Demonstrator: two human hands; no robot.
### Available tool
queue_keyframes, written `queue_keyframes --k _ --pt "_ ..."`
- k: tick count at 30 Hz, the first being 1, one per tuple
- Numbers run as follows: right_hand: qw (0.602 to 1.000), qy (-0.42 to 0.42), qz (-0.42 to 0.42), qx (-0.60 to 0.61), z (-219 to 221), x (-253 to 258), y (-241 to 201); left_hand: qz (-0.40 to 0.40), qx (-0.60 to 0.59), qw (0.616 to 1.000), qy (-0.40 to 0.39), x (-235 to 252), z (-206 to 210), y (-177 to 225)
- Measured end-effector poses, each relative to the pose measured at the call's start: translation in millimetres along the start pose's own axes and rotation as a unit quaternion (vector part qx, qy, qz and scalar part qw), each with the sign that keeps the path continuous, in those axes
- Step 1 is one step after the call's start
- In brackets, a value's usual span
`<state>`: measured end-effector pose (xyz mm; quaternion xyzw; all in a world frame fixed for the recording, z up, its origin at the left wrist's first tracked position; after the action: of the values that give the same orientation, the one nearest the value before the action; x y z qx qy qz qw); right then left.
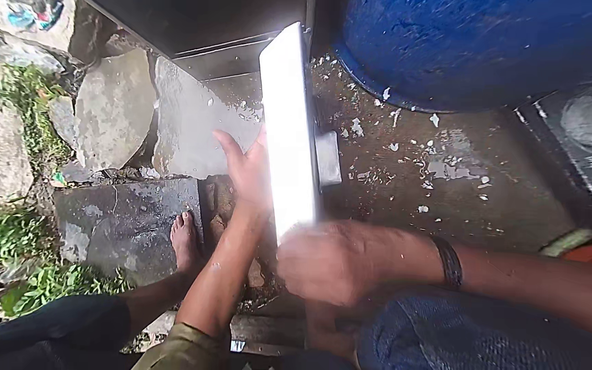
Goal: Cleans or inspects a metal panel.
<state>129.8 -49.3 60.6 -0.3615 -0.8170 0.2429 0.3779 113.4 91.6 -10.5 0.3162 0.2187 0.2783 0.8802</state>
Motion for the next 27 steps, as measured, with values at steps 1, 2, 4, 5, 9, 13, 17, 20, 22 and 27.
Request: queue_keyframes --k 1,2,4,5,9,13,17,20,22,27 --pt "1.0 0.001 -0.015 0.005 -2 0 3 -0.005 0.008 1.0 0.0 -1 3 -1" --pt "1.0 0.003 -0.025 -0.002 -5 2 7 -0.002 0.013 1.0 -0.007 0 6 -1" --pt "0.999 0.005 -0.02 -0.039 -11 11 16 0.009 0.027 0.999 -0.03 2 9 2" --pt "0.997 0.013 0.007 -0.07 -16 15 22 0.015 0.028 0.999 -0.04 3 10 3" --pt "0.964 0.139 0.18 -0.14 -45 15 47 0.009 0.002 0.999 -0.04 0 19 2" --pt "0.987 0.115 0.102 -0.045 -5 -2 6 0.037 0.055 0.998 -0.019 7 12 10" --pt "0.98 0.179 0.035 -0.074 19 -29 4 0.086 0.166 0.982 0.011 23 -11 22" --pt "0.936 0.345 0.057 -0.045 48 -48 36 0.074 0.297 0.952 0.024 30 -17 32" --pt "0.895 0.429 0.119 0.035 75 -49 49 0.042 0.373 0.925 0.064 31 -27 38" --pt "0.754 0.532 0.366 0.12 109 -62 86 -0.008 0.437 0.885 0.158 21 -62 40"
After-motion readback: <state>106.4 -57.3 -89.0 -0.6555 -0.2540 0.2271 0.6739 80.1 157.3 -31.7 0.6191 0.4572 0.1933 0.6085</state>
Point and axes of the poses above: each hand's wrist, its own x-axis towards the middle knuckle, its own z-axis out of the palm, y = z × x, the point moved 6 cm from there along x, towards the middle knuckle, and after that the axes turned 6 degrees about z, right-handed, at the moved point
